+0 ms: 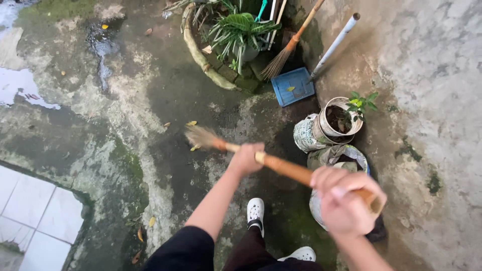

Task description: Sweeping dry leaves into a pile on a concrete floor using a broom

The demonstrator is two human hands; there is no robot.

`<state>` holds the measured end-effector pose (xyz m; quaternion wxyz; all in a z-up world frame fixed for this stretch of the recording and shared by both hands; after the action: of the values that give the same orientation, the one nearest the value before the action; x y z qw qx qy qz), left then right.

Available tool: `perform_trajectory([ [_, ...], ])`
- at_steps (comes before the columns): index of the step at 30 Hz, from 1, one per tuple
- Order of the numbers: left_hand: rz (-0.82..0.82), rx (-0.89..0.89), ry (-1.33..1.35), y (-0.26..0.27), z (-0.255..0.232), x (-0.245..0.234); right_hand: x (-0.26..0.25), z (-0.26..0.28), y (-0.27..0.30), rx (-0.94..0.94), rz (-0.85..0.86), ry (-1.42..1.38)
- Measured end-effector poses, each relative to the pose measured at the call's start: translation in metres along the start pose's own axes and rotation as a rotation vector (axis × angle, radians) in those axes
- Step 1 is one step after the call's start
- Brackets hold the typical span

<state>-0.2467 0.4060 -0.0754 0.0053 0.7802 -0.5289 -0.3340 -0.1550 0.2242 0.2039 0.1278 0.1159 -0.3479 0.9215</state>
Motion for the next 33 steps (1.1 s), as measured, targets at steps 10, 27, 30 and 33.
perform_trajectory([
  [10, -0.23, 0.793, 0.108, -0.08, 0.004, -0.003, 0.057, -0.025, -0.021, -0.201, 0.19, 0.498],
  [27, -0.278, 0.3, 0.315, -0.205, 0.029, -0.035, -0.054, -0.035, -0.148, 0.187, 0.086, 0.592],
  [30, -0.348, 0.28, 0.452, -0.26, 0.023, -0.063, -0.128, -0.115, -0.11, 0.379, 0.127, 0.655],
  [33, -0.372, 0.299, 0.484, -0.276, -0.008, -0.092, -0.226, -0.208, -0.047, 0.681, 0.101, 0.729],
])
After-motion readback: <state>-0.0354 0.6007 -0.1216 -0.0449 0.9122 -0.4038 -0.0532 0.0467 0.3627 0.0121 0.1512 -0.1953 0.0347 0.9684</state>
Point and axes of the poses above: each hand's wrist, its own y-axis away from the middle knuckle, its own x-axis out of the palm, z = x × y, the point moved 9 cm from there along -y, towards the middle knuckle, and after that the axes turned 13 degrees about z, right-handed, at the moved point
